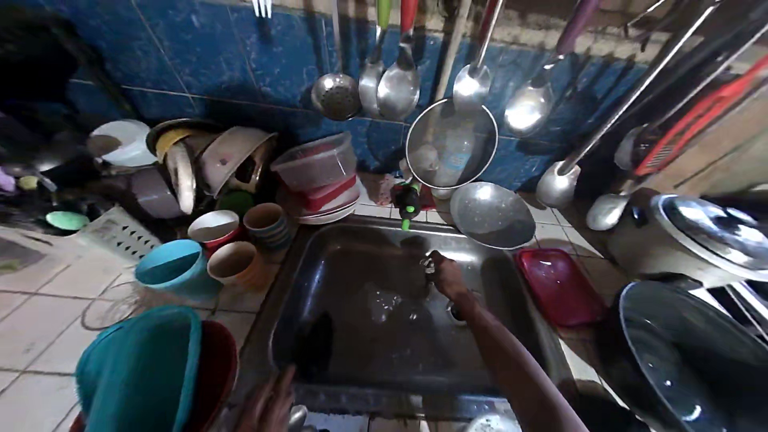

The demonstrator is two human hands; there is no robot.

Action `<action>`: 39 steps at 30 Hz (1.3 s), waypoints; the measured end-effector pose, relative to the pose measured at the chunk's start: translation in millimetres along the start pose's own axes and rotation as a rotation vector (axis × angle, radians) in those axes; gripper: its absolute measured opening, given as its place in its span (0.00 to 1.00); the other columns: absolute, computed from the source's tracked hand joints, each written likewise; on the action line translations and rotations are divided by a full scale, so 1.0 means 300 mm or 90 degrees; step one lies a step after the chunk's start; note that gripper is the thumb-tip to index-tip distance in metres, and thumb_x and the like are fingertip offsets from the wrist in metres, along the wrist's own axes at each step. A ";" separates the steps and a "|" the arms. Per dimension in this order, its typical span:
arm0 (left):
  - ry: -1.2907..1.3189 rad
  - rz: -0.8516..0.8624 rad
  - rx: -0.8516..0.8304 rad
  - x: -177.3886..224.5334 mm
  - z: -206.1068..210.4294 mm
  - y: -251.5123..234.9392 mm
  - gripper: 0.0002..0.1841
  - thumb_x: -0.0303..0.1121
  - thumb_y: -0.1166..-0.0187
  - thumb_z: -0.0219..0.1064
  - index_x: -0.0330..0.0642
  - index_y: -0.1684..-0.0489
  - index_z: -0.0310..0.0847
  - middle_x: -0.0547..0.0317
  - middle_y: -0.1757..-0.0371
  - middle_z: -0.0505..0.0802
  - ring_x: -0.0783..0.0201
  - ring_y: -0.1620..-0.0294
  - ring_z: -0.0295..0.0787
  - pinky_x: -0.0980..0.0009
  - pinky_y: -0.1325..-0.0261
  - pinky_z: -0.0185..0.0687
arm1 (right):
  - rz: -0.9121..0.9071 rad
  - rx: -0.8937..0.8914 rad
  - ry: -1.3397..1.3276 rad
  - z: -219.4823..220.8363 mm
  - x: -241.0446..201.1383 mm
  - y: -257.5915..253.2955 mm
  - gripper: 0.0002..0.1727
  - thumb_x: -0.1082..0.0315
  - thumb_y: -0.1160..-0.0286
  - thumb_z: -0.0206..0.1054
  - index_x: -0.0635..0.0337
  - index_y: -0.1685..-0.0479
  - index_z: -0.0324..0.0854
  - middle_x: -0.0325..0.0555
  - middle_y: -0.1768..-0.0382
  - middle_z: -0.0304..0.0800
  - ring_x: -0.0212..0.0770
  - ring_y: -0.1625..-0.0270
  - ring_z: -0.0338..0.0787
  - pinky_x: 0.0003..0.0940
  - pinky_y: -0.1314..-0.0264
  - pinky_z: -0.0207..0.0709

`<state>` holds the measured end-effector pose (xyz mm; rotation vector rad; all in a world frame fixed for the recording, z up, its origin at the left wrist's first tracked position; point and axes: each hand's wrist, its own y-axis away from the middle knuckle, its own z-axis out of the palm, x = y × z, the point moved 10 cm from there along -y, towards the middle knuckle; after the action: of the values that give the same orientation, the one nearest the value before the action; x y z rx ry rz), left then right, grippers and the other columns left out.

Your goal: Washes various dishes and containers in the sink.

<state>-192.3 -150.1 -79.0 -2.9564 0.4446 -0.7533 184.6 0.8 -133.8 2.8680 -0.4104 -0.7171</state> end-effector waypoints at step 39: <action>0.100 0.549 -0.165 0.170 0.174 0.181 0.11 0.29 0.27 0.68 0.43 0.51 0.94 0.49 0.51 0.96 0.46 0.46 0.93 0.52 0.41 0.89 | 0.124 -0.203 0.142 0.079 0.088 0.988 0.26 0.55 0.20 0.69 0.49 0.22 0.78 0.65 0.29 0.82 0.69 0.30 0.83 0.71 0.33 0.75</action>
<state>-138.8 -217.6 -108.4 -2.4709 1.7664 -0.8227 128.7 -290.7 -102.1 2.5278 -0.4856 -0.3835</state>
